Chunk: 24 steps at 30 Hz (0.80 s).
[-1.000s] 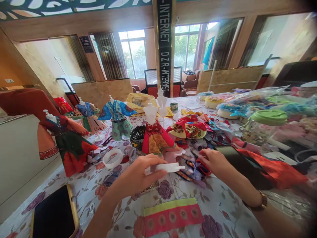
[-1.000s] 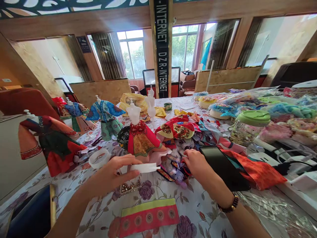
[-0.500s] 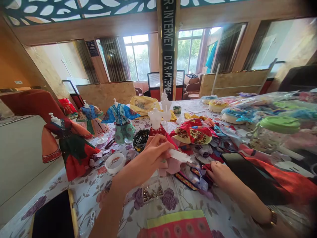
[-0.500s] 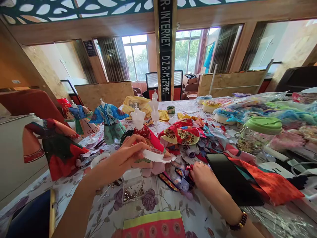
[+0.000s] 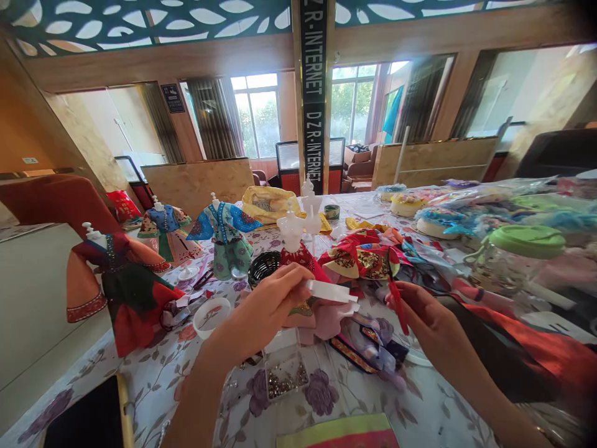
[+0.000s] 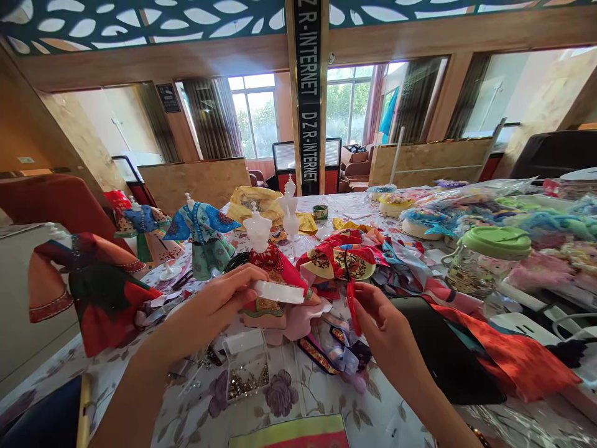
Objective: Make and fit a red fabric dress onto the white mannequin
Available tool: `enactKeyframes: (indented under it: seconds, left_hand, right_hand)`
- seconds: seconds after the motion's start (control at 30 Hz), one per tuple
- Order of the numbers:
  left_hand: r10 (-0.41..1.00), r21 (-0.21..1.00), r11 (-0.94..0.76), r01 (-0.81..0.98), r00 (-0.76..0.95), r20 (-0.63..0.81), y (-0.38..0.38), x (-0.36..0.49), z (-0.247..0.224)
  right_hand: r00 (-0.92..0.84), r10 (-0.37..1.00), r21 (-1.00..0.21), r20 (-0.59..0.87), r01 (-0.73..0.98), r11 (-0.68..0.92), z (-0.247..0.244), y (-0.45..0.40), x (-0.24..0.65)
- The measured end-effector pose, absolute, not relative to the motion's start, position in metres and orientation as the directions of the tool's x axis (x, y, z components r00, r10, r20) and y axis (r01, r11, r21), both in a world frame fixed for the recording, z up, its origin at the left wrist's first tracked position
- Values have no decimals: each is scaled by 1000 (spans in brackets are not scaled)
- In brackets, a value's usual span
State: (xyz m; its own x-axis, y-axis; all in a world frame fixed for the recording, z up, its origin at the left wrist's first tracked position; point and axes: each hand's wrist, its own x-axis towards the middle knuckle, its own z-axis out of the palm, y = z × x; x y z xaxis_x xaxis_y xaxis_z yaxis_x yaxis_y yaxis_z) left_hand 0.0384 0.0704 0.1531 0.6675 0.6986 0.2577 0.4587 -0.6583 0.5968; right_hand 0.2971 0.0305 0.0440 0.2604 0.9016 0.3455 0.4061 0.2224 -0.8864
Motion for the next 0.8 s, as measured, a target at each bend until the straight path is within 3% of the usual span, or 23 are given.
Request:
enactKeyframes:
  seconds: [0.17, 0.3, 0.47, 0.67, 0.8]
  left_hand:
    - [755, 607, -590, 532, 629, 183, 68, 42, 155]
    - [709, 606, -642, 470, 666, 234, 68, 44, 155]
    - [631, 625, -676, 391, 745, 216, 70, 44, 152]
    - [522, 643, -700, 312, 837, 162, 70, 47, 147]
    - [482, 636, -719, 282, 861, 163, 72, 51, 146]
  right_hand:
    - [191, 948, -959, 254, 174, 222, 58, 15, 285]
    - [57, 972, -969, 230, 109, 223, 58, 9, 283]
    - [31, 972, -972, 234, -10, 235, 63, 3, 273]
    - [-125, 988, -981, 89, -182, 65, 67, -6, 261]
    - [-94, 996, -989, 5, -147, -9, 67, -12, 250]
